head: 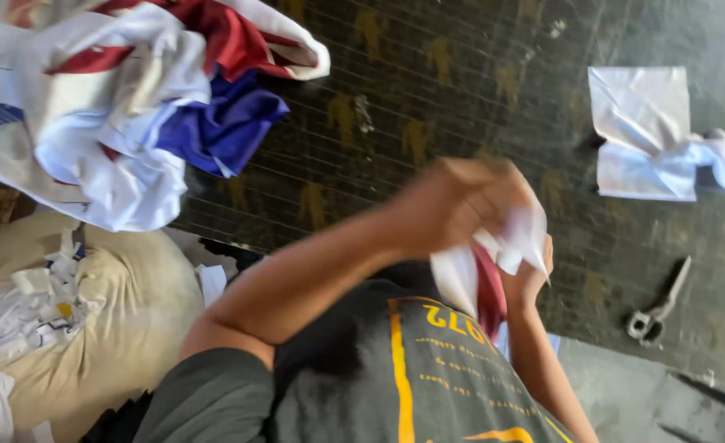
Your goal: The person folds a piece of white fabric on a table and secures it with a rubber band. They then unfold a larger piece of white fabric with red stripes, smooth it out, and use scissors to cut it into smaller rectangular sections.
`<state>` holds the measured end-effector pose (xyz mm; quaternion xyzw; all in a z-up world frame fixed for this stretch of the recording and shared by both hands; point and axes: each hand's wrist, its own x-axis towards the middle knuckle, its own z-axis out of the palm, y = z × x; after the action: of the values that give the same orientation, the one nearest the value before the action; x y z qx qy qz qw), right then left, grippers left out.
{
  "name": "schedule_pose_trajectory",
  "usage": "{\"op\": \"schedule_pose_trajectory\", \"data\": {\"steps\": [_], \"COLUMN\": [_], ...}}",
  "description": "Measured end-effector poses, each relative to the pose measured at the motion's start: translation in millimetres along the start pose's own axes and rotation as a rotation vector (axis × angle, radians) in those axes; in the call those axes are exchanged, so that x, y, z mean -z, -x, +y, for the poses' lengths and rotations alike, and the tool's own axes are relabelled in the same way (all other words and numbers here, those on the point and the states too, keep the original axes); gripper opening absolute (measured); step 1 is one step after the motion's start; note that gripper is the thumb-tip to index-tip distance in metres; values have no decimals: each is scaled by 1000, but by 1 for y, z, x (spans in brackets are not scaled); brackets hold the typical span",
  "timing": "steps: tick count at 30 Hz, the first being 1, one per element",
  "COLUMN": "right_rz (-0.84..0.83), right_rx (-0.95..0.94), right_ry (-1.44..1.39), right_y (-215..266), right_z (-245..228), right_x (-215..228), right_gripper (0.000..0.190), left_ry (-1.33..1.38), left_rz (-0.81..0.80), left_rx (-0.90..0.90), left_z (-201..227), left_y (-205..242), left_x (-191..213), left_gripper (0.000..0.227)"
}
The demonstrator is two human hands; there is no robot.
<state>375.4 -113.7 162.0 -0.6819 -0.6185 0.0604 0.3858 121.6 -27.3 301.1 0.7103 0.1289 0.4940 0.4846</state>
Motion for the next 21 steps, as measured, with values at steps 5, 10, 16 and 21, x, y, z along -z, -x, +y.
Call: {"op": "schedule_pose_trajectory", "data": {"steps": [5, 10, 16, 21], "right_rz": [-148, -688, -138, -174], "right_rx": [-81, 65, 254, 404], "right_ry": [192, 300, 902, 414], "right_y": [5, -83, -176, -36], "right_z": [150, 207, 191, 154], "right_x": [79, 145, 37, -22], "right_gripper": [43, 27, 71, 63], "left_ry": [-775, -1134, -1524, -1419], "left_rz": [378, 149, 674, 433], "left_rx": [191, 294, 222, 44], "left_z": [48, 35, -161, -149], "left_y": [-3, 24, 3, 59], "left_x": [82, 112, 176, 6], "left_gripper": [29, 22, 19, 16]}}
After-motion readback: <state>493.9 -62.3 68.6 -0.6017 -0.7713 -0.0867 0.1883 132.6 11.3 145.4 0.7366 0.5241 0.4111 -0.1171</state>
